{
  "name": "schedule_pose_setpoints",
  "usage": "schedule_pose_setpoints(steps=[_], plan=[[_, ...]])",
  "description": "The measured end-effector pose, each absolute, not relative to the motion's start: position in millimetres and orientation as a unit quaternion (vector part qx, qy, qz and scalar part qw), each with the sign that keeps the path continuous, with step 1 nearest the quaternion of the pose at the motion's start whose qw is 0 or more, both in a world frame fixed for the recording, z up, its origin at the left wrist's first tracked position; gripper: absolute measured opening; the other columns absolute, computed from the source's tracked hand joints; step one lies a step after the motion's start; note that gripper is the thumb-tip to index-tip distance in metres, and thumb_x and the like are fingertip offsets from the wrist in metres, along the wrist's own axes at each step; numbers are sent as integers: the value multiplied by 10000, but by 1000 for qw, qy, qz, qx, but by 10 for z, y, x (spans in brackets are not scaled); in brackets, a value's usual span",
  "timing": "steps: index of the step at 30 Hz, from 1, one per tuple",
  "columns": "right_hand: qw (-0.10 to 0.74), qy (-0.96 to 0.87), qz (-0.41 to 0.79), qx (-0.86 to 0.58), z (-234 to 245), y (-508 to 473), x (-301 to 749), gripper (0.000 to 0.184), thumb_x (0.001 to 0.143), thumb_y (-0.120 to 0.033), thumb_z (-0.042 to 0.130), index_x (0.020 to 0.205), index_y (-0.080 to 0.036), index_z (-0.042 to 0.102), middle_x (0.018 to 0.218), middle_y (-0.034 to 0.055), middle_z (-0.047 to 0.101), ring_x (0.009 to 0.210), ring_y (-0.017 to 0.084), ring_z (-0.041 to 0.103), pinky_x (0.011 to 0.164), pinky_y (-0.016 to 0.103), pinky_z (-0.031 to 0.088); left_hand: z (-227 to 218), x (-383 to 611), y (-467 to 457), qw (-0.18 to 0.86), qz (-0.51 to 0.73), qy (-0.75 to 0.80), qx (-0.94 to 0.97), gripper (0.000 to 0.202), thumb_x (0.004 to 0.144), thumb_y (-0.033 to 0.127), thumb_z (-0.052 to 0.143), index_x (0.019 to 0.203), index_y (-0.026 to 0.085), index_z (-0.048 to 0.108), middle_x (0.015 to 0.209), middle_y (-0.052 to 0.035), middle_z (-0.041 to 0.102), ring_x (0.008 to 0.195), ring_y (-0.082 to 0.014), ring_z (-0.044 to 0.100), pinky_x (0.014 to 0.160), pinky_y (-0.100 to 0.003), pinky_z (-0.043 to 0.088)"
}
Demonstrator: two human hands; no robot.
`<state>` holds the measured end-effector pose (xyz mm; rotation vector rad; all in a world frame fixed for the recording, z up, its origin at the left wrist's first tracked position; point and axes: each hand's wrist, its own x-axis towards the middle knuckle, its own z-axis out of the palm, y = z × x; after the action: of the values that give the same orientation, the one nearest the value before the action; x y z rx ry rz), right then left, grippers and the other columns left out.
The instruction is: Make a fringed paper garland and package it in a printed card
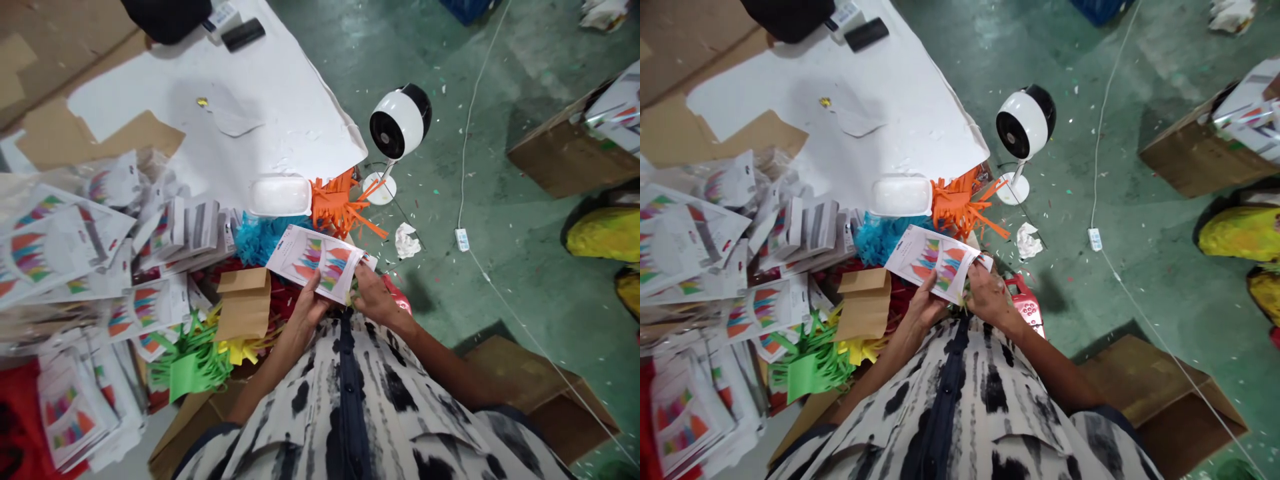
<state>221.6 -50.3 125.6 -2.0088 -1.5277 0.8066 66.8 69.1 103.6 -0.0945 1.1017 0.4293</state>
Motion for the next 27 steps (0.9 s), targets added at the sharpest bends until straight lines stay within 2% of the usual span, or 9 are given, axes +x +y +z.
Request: schedule_pose_setpoints(steps=[2,4,6,10,14,18,21,24,27], plan=[[268,-555,305,-726,1466,-587,2293,879,886,-249,708,1667,-193,307,1643,200,453,1525,347,457,1218,534,465,1062,637,752,835,210,506,-50,432,1049,223,598,1478,179,590,1127,-67,833,995,-216,803,1061,-387,601],[267,-569,301,-717,1658,-706,2364,887,911,-251,719,1686,-241,287,1720,173,351,1556,333,423,1219,506,470,1096,595,828,844,216,487,-52,469,1047,227,600,1514,200,556,1156,-67,828,1019,-226,801,1066,-415,600],[244,-594,269,-718,1752,-823,2394,773,952,-166,643,1664,-268,359,1689,154,420,1507,316,486,1195,500,491,1130,573,884,850,224,474,-48,484,1046,235,604,1525,198,546,1166,-79,826,1028,-238,801,1065,-434,601],[201,-619,180,-737,1611,-893,2332,611,958,-9,472,1535,-186,566,1447,184,667,1280,298,648,1089,468,545,1174,634,871,854,224,469,-33,453,1041,265,626,1482,171,588,1141,-97,830,994,-241,805,1036,-417,616],[264,-552,174,-772,1365,-733,2254,370,978,-87,509,1254,-185,735,1211,139,769,1086,269,695,956,401,565,1182,724,751,851,200,484,-18,436,1028,247,641,1451,149,608,1107,-91,835,958,-230,810,1042,-400,616],[287,-497,176,-800,1305,-612,2208,226,986,-141,526,969,-214,739,947,83,764,931,249,685,855,373,551,1184,722,698,861,167,481,-4,354,1036,232,622,1370,119,651,1090,-103,835,939,-220,811,1002,-363,631],[284,-500,178,-798,1373,-677,2187,220,996,-213,570,1152,-197,724,1097,105,772,1034,274,676,926,406,542,1197,691,738,862,190,470,-1,314,1039,238,619,1332,138,675,1113,-86,833,987,-219,805,1029,-353,619],[235,-551,170,-782,1435,-804,2181,426,1018,-275,585,1433,-187,624,1311,147,729,1167,299,655,1027,446,518,1209,686,780,860,210,465,-2,311,1026,231,641,1319,137,685,1133,-85,829,1032,-229,796,1075,-366,595],[216,-543,171,-793,1421,-844,2163,341,1009,-212,535,1292,-203,726,1203,144,759,1080,274,692,975,402,554,1211,719,764,859,197,472,10,321,998,206,680,1309,128,693,1110,-87,832,983,-227,802,1072,-390,601]])
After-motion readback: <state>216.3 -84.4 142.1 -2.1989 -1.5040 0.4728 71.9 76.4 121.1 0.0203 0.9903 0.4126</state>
